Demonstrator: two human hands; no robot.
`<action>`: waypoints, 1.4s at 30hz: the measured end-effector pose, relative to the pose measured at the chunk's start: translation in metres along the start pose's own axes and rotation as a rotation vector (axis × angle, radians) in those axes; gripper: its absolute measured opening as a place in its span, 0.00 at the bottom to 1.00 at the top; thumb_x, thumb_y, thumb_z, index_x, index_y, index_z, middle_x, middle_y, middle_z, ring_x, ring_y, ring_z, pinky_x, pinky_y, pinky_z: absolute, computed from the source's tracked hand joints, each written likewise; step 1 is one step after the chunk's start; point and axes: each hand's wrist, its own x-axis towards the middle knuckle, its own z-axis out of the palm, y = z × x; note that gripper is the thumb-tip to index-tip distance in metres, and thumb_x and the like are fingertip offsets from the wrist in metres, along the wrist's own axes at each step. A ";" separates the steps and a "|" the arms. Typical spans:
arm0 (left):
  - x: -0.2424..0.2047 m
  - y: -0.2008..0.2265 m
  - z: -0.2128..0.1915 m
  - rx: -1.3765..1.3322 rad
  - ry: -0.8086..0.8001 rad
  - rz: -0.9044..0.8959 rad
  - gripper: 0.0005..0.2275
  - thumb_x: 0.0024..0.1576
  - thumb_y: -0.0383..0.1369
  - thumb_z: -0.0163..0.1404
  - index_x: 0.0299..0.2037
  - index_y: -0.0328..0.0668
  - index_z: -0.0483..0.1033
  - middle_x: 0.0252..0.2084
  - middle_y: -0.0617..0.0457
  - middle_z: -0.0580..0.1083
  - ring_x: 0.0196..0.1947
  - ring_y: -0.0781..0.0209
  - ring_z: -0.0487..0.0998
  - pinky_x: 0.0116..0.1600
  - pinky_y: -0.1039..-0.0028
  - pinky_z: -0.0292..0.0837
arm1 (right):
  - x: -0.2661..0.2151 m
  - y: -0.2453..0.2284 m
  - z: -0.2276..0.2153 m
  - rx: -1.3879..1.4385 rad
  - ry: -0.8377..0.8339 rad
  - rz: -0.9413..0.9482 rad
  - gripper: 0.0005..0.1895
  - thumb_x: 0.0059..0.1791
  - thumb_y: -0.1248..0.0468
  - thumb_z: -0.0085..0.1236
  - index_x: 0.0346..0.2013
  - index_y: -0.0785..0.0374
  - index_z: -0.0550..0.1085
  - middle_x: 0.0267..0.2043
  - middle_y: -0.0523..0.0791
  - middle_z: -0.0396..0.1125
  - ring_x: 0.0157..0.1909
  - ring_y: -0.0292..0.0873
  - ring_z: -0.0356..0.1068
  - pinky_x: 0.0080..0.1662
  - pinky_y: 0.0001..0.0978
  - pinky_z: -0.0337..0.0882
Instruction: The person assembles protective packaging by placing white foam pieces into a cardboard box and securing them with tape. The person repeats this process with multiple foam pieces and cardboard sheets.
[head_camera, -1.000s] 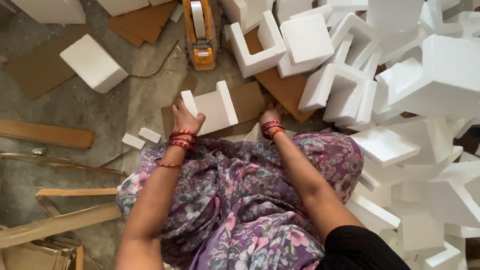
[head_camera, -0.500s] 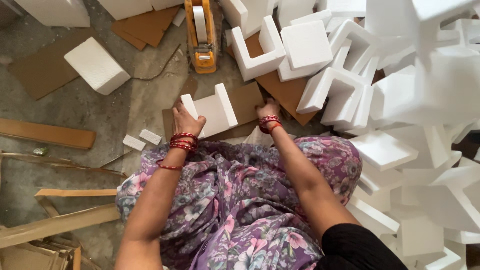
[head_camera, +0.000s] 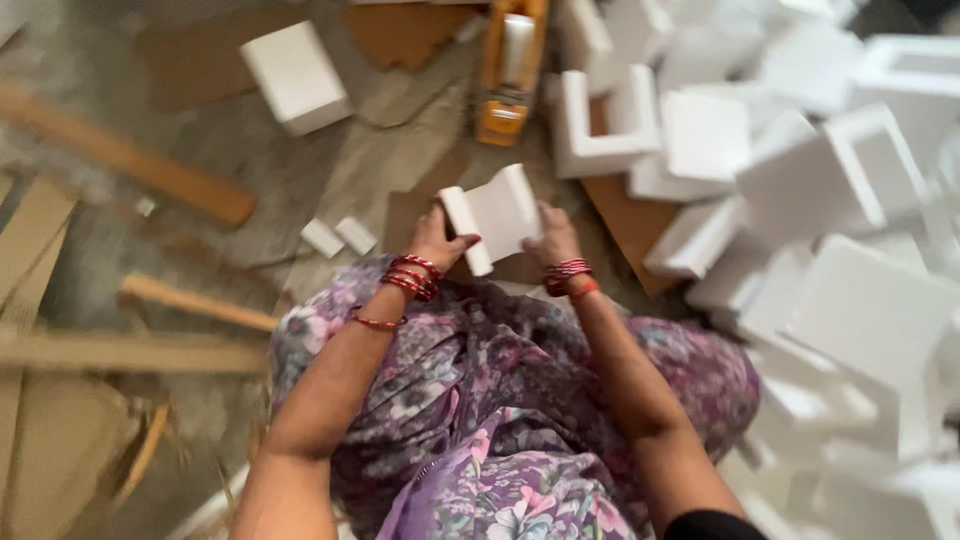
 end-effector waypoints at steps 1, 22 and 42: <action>-0.004 -0.007 -0.004 0.006 -0.021 0.010 0.33 0.47 0.43 0.65 0.60 0.37 0.66 0.57 0.34 0.73 0.58 0.38 0.74 0.62 0.57 0.71 | 0.010 0.001 -0.006 -0.054 -0.025 -0.030 0.42 0.34 0.62 0.70 0.63 0.62 0.67 0.53 0.56 0.67 0.55 0.59 0.68 0.58 0.45 0.69; -0.002 0.072 -0.043 0.596 -0.301 0.453 0.62 0.30 0.48 0.73 0.75 0.77 0.39 0.80 0.47 0.31 0.79 0.38 0.27 0.71 0.25 0.24 | 0.096 -0.079 -0.041 -0.377 -0.401 -0.391 0.31 0.39 0.75 0.60 0.57 0.53 0.75 0.54 0.53 0.71 0.57 0.59 0.70 0.56 0.47 0.71; -0.001 0.070 -0.046 0.561 -0.317 0.440 0.56 0.28 0.43 0.75 0.71 0.70 0.56 0.78 0.53 0.40 0.78 0.45 0.33 0.74 0.34 0.33 | -0.133 -0.091 -0.077 -0.217 -0.398 -0.632 0.24 0.42 0.63 0.60 0.54 0.55 0.74 0.54 0.48 0.68 0.52 0.54 0.67 0.52 0.47 0.66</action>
